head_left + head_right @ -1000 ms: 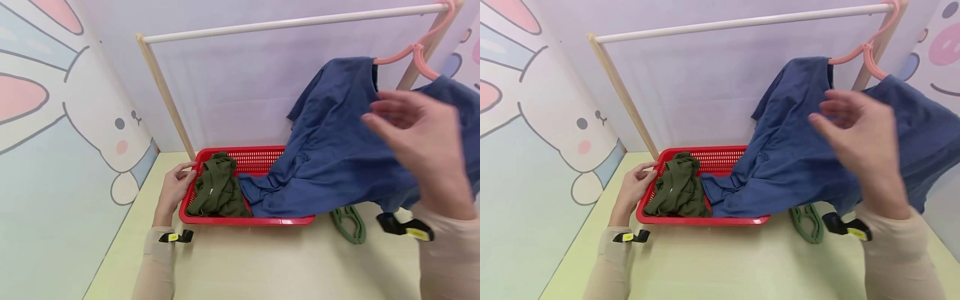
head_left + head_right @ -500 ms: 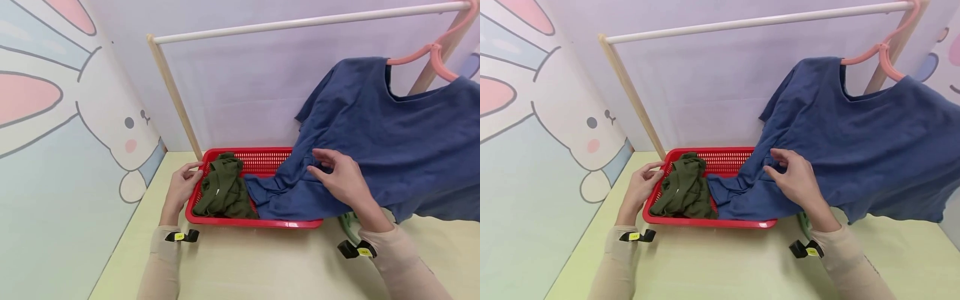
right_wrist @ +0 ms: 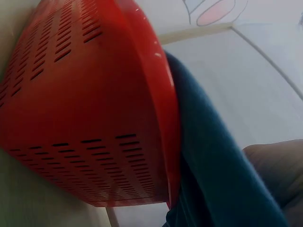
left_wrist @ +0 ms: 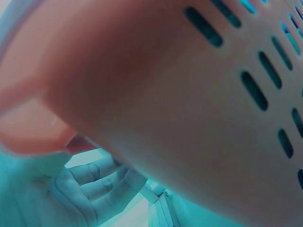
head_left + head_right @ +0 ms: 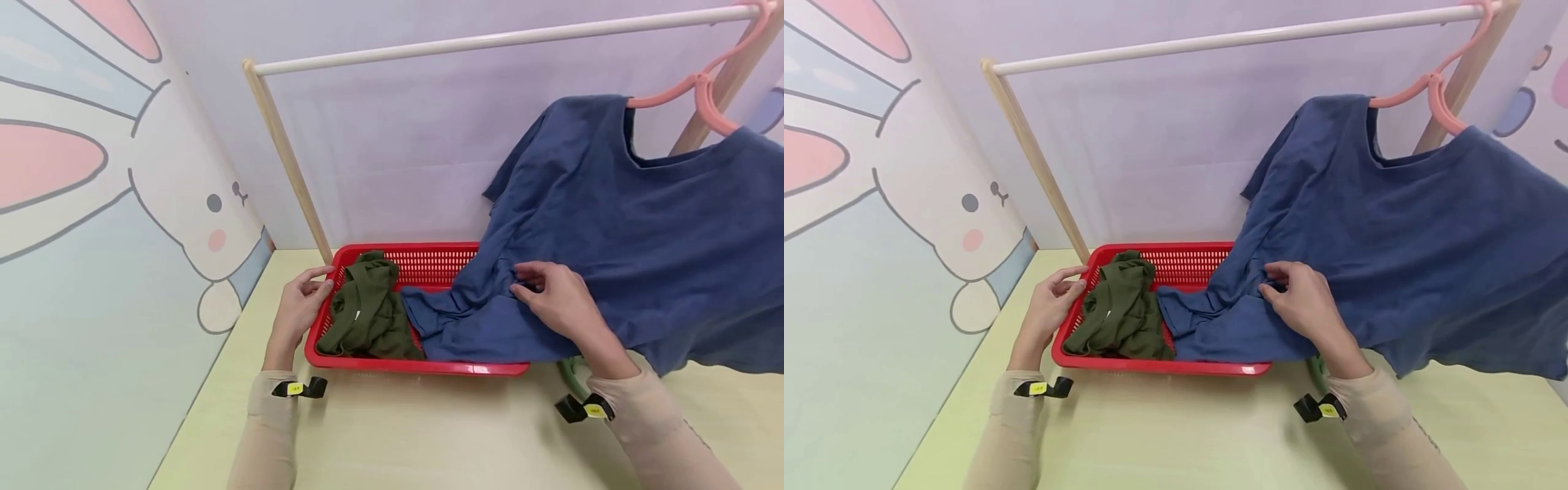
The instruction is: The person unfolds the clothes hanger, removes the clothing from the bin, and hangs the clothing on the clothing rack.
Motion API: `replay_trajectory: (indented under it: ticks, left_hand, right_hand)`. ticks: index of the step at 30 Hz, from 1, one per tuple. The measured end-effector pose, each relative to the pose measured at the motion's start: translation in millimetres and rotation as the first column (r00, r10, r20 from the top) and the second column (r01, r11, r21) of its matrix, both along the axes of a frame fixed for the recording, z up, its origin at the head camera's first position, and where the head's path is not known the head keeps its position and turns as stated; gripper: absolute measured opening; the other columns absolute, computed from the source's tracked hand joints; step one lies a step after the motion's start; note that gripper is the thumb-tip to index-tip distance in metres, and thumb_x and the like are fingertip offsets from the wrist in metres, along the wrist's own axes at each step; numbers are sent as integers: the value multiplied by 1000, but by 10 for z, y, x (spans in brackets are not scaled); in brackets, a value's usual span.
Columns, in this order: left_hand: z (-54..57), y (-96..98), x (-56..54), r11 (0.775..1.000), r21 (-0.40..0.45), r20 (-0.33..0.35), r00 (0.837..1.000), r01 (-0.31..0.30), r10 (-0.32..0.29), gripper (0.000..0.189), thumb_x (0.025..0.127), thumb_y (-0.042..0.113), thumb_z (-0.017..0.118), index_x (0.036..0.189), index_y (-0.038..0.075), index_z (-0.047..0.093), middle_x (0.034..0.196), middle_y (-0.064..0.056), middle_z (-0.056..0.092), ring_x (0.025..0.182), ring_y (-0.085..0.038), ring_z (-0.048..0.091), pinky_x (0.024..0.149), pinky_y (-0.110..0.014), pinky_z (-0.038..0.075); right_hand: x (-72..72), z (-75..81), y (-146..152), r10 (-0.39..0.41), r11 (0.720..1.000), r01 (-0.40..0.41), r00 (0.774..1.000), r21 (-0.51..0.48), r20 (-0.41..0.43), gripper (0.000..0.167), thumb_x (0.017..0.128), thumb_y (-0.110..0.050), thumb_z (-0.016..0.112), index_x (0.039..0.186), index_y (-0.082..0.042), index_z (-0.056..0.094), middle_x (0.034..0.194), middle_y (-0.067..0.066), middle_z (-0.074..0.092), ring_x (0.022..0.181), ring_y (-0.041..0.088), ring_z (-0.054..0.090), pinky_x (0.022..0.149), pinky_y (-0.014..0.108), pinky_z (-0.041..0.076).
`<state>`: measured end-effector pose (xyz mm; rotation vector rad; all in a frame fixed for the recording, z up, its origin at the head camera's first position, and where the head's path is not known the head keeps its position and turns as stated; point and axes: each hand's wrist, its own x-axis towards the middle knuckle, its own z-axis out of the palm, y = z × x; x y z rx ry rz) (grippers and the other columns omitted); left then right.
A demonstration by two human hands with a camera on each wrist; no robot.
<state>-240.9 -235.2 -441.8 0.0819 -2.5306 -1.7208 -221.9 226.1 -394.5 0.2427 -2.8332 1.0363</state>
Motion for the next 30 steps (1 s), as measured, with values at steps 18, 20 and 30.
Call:
replay_trajectory:
  ticks: [18, 20, 30]
  left_hand:
    - [-6, 16, -14, 1000, -7, 20, 1000, -14, 15, 41, 113, 28, 69, 153, 22, 68, 134, -19, 76, 116, -26, 77, 98, -34, 64]
    - [-4, 17, -15, 1000, -8, 18, 1000, -13, 13, 40, 112, 28, 70, 152, 22, 68, 133, -19, 76, 116, -26, 77, 98, -32, 64]
    - [-25, -13, -50, 1000, -8, 4, 1000, -6, 6, 40, 113, 28, 69, 152, 22, 69, 131, -19, 76, 115, -27, 76, 96, -31, 64]
  right_hand:
    - [-15, -42, 36, -70, 997, 67, 992, -28, -102, 10, 102, -19, 84, 106, -10, 86, 94, 9, 81, 80, 24, 71, 72, 38, 52]
    - [-6, -22, 51, -83, 996, 80, 988, -33, -132, 10, 102, -20, 84, 105, -11, 86, 92, 9, 80, 78, 23, 69, 70, 37, 51]
    - [42, 184, 268, -249, 967, 226, 934, -118, -257, 23, 104, -34, 82, 115, -14, 88, 102, 13, 83, 72, -1, 61, 63, 13, 44]
